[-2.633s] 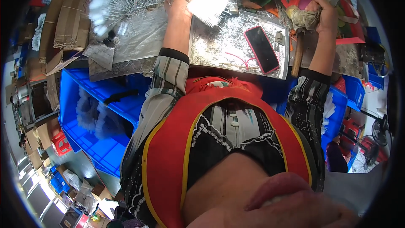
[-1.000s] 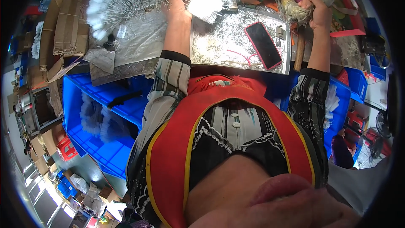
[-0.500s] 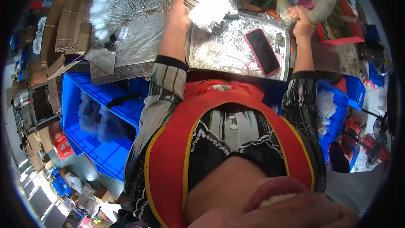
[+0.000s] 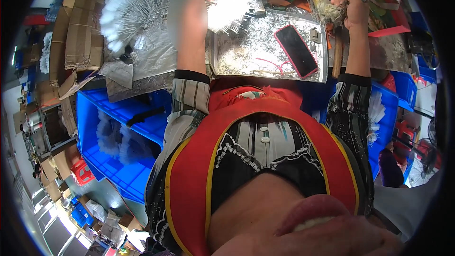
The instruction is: Assembling duster tool heads by gathering bundles of fibers and inserting them into a manual press or handle frame.
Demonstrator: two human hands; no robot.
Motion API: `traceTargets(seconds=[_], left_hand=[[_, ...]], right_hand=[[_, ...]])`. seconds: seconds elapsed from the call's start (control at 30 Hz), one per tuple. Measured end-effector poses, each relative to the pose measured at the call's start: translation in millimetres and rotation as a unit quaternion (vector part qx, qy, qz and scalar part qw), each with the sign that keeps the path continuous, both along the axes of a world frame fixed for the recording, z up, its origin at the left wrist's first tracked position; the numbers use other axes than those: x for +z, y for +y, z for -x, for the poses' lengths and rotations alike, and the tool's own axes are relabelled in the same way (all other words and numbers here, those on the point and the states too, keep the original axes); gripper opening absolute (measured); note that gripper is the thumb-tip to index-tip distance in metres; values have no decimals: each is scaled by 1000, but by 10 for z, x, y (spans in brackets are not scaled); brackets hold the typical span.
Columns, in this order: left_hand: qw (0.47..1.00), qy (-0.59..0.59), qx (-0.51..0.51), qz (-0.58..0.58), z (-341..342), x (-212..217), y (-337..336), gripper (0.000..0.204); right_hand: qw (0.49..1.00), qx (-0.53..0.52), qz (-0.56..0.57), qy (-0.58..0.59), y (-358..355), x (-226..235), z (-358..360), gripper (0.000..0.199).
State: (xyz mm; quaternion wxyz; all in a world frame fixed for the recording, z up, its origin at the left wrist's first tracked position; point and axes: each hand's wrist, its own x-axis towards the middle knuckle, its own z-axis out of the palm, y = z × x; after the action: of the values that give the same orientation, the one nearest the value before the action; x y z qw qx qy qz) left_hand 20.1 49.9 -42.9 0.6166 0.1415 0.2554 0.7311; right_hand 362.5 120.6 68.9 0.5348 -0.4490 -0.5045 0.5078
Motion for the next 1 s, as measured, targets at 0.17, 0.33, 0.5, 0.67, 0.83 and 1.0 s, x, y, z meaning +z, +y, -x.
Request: traceTargets(seconds=[0.17, 0.33, 0.5, 0.67, 0.83, 1.0], left_hand=[[1000, -4, 18, -8, -11, 56, 3, 33], [1000, 24, 12, -11, -8, 0, 33, 22], [997, -15, 69, 30, -129, -67, 129, 17], [988, -28, 143, 41, -213, -17, 147, 14], [979, 42, 192, 50, -259, -8, 170, 17], [985, 12, 168, 44, -236, 34, 177, 17]], right_hand=[[1000, -2, -16, 4, -24, 28, 40, 27], [1000, -5, -16, -5, -4, -9, -1, 27], [1000, 0, -11, -20, -45, 26, 28, 27], [1000, 20, 10, 1, 5, 10, 10, 27], [1000, 8, 5, -6, -9, 9, 14, 28], [997, 53, 47, -14, 72, 130, -89, 29]])
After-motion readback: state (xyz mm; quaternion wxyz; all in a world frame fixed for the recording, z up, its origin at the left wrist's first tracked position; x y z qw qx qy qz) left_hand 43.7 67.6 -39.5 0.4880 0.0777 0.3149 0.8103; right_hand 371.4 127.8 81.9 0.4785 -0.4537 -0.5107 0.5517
